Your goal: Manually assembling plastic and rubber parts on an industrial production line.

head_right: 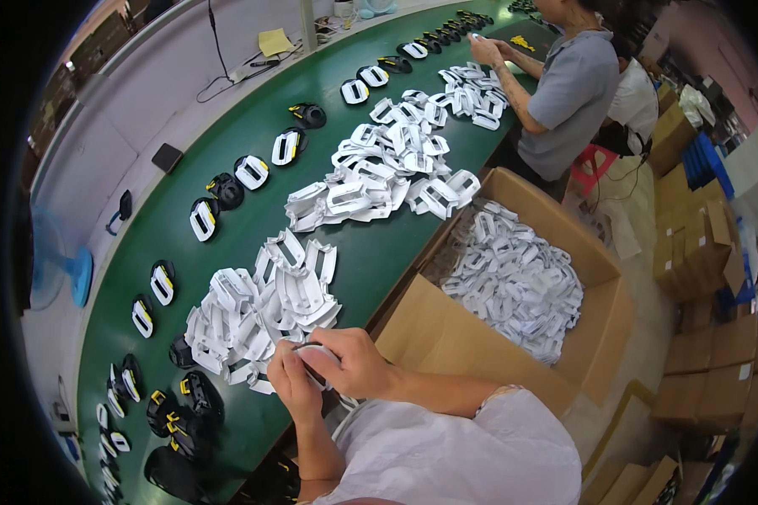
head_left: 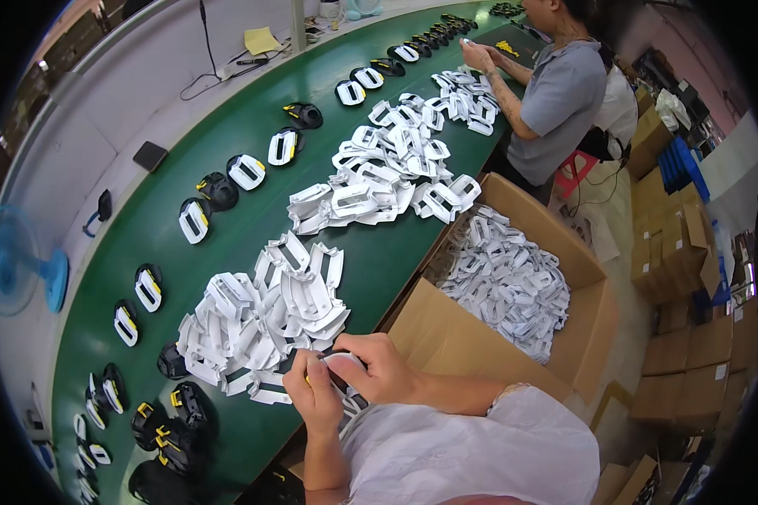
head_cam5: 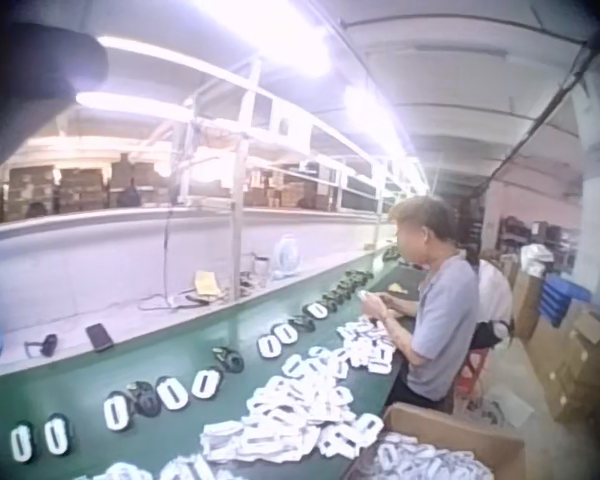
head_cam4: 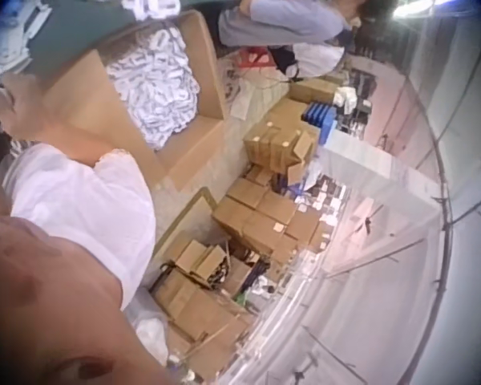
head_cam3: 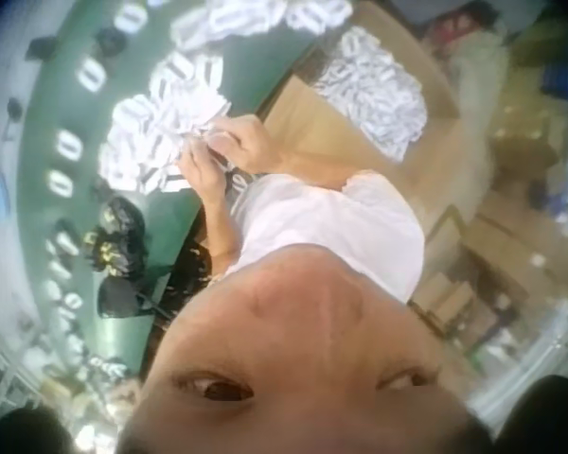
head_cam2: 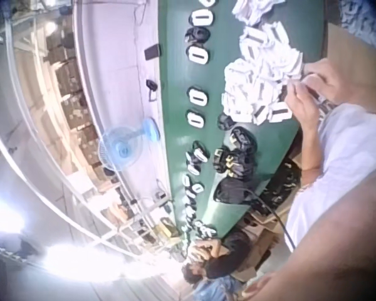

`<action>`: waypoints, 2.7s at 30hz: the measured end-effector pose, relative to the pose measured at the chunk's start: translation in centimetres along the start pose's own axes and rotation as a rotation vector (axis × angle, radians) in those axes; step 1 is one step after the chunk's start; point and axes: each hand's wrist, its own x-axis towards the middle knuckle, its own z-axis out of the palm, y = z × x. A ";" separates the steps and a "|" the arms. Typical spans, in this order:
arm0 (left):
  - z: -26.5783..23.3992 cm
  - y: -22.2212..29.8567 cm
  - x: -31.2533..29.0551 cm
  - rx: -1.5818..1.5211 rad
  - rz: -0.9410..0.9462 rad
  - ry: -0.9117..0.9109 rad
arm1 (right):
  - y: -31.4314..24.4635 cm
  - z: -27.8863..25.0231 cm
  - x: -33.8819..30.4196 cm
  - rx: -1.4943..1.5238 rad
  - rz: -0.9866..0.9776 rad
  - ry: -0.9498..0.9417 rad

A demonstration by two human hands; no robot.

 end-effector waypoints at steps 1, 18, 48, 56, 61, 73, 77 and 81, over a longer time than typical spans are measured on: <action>-0.2 -0.2 0.0 0.002 0.001 -0.008 | -0.1 0.0 -0.1 0.011 -0.024 -0.008; -0.9 -0.1 -0.4 -0.179 -0.030 -0.105 | 0.9 -0.6 0.2 0.124 -0.029 0.056; -1.5 -1.1 -0.1 -0.538 -0.375 -0.085 | 0.6 -2.0 1.1 0.433 0.282 -0.162; -3.7 -2.0 1.4 -0.579 -0.056 -0.156 | -1.0 -3.2 1.2 -0.471 -0.426 -0.201; -3.8 -1.4 0.2 -0.787 -0.260 -0.288 | -1.8 -2.6 1.1 -0.661 -0.596 -0.214; -3.2 -0.9 -0.5 -0.617 -0.364 -0.174 | 0.6 -1.4 -0.6 -0.184 -0.346 0.025; -3.2 -0.1 -0.2 -0.624 -0.416 -0.096 | 0.3 -1.6 -1.0 0.152 -0.020 0.018; -3.8 -0.2 -0.6 -0.730 -0.380 -0.127 | 0.8 -1.5 -1.3 0.262 0.129 -0.071</action>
